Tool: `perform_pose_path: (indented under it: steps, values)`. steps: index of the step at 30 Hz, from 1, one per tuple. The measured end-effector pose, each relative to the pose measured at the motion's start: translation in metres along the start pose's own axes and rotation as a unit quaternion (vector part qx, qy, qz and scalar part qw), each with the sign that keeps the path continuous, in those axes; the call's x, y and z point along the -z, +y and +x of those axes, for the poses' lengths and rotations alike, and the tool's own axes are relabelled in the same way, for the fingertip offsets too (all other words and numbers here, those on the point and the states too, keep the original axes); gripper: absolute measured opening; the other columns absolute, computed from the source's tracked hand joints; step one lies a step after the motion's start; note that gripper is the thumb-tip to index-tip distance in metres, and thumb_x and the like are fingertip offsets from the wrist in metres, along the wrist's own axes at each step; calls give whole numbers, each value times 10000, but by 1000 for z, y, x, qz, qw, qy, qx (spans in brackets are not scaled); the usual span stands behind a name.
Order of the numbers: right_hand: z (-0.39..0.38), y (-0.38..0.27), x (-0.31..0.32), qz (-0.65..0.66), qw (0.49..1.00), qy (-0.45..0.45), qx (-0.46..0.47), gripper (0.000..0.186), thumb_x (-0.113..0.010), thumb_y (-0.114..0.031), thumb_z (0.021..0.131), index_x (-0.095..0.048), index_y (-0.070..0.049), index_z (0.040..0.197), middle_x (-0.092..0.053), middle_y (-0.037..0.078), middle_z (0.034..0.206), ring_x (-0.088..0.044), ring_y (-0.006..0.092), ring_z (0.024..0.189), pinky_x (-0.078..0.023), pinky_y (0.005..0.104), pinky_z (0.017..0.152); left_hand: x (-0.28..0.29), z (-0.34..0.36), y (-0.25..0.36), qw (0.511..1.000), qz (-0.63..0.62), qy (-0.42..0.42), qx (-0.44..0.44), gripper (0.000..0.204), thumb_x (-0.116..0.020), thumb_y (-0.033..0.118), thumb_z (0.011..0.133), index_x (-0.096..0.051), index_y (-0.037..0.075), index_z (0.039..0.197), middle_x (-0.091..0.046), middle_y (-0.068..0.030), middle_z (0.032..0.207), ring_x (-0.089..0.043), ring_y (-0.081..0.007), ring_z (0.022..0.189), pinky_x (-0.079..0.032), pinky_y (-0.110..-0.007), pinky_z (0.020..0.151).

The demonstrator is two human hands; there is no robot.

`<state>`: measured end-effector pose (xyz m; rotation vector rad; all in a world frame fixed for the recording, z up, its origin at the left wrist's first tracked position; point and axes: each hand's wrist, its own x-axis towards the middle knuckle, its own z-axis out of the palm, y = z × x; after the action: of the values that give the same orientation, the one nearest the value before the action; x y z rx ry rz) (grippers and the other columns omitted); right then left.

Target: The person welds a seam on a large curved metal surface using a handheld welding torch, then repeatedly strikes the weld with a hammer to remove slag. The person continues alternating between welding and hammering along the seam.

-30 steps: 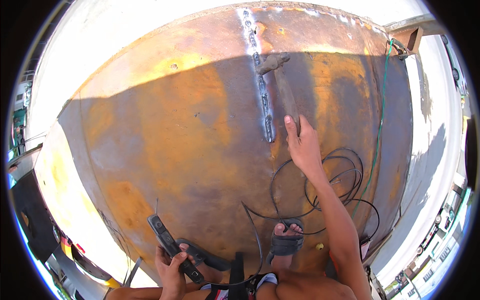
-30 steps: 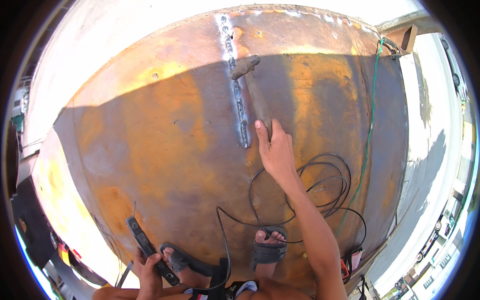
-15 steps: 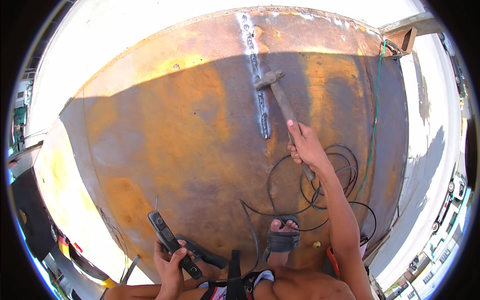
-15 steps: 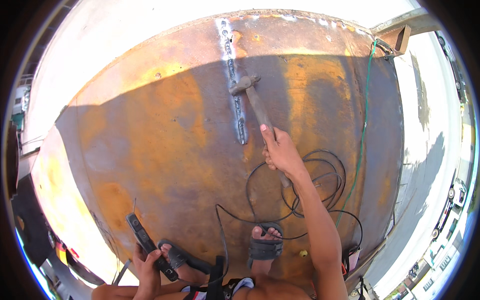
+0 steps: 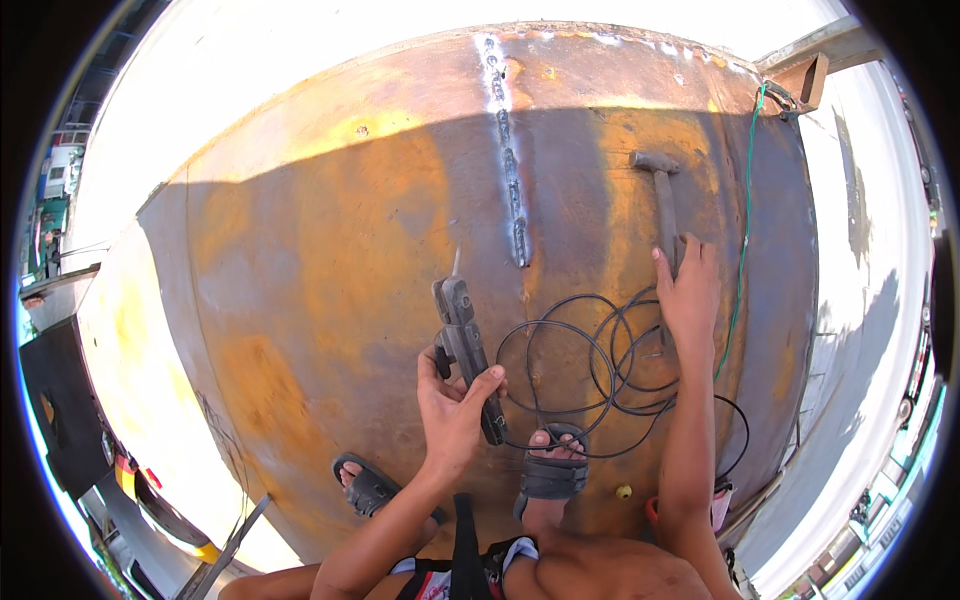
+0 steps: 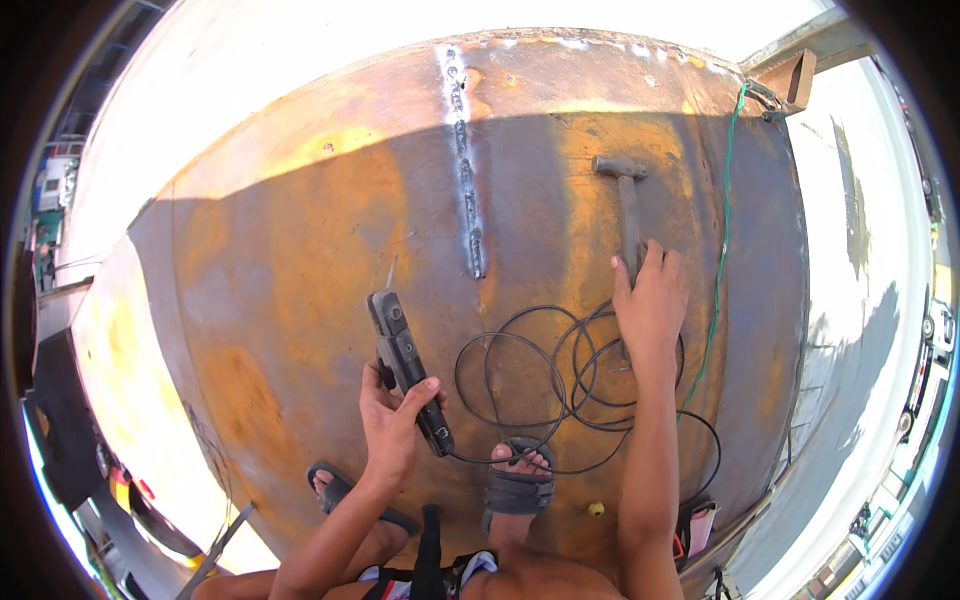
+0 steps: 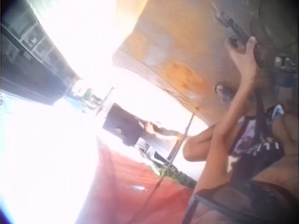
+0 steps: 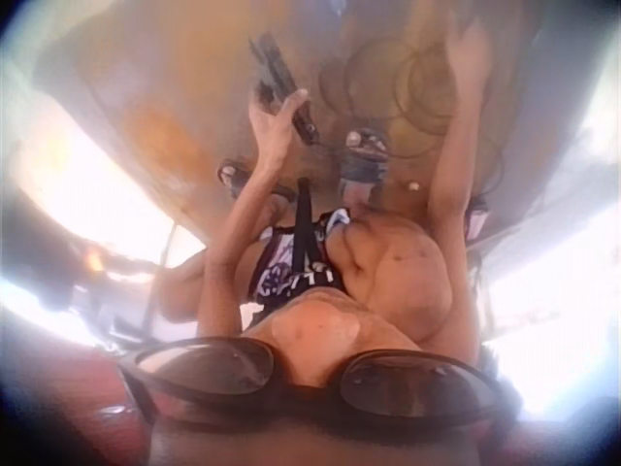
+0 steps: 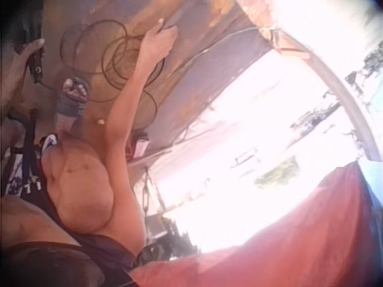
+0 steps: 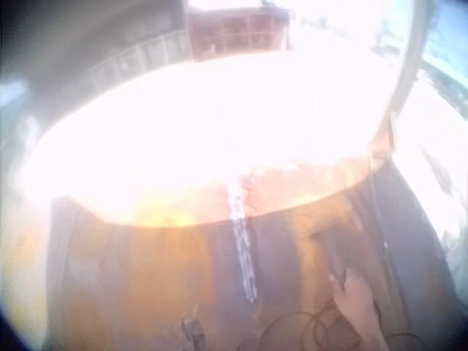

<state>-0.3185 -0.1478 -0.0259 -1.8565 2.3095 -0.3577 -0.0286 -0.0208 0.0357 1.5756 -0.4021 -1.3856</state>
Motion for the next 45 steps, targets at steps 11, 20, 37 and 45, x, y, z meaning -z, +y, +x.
perform_pose_path:
  steps: [11, 20, 37, 45]
  values:
    - [-77, -97, -5, 354, 852, -381, 57, 601, -599, -225, 1091, -333, 1, 1580, -686, 331, 1172, -673, 522, 1104, -510, 558, 950, -65, 75, -41, 995, 2, -66, 80, 533, -746, 376, 1051, -448, -17, 1253, -637, -89, 1017, -627, -114, 845, -558, -291, 720]
    - [-70, -87, -38, 375, 897, -200, 124, 613, -654, -152, 1062, -424, 22, 1602, -702, 360, 1173, -704, 545, 1064, -548, 533, 881, -44, 81, -56, 973, 80, -190, 99, 803, -601, 353, 1138, -213, -93, 1682, -567, -217, 1511, -582, -261, 1371, -432, -368, 1191]
    - [-70, -93, -44, 358, 899, -242, 65, 583, -631, -200, 1079, -454, 60, 1570, -706, 383, 1064, -694, 569, 980, -528, 572, 823, -28, 57, -58, 960, 33, -241, 138, 1008, -631, 296, 1124, 117, -53, 1703, -417, -362, 1648, -418, -362, 1562, -326, -424, 1258]
    - [-67, -95, -42, 372, 893, -245, 57, 572, -627, -190, 1079, -455, 64, 1562, -724, 357, 1124, -700, 553, 1025, -534, 563, 858, -28, 59, -58, 959, 44, -243, 137, 1009, -633, 300, 1122, 114, -49, 1706, -480, -348, 1609, -452, -342, 1538, -330, -406, 1249]
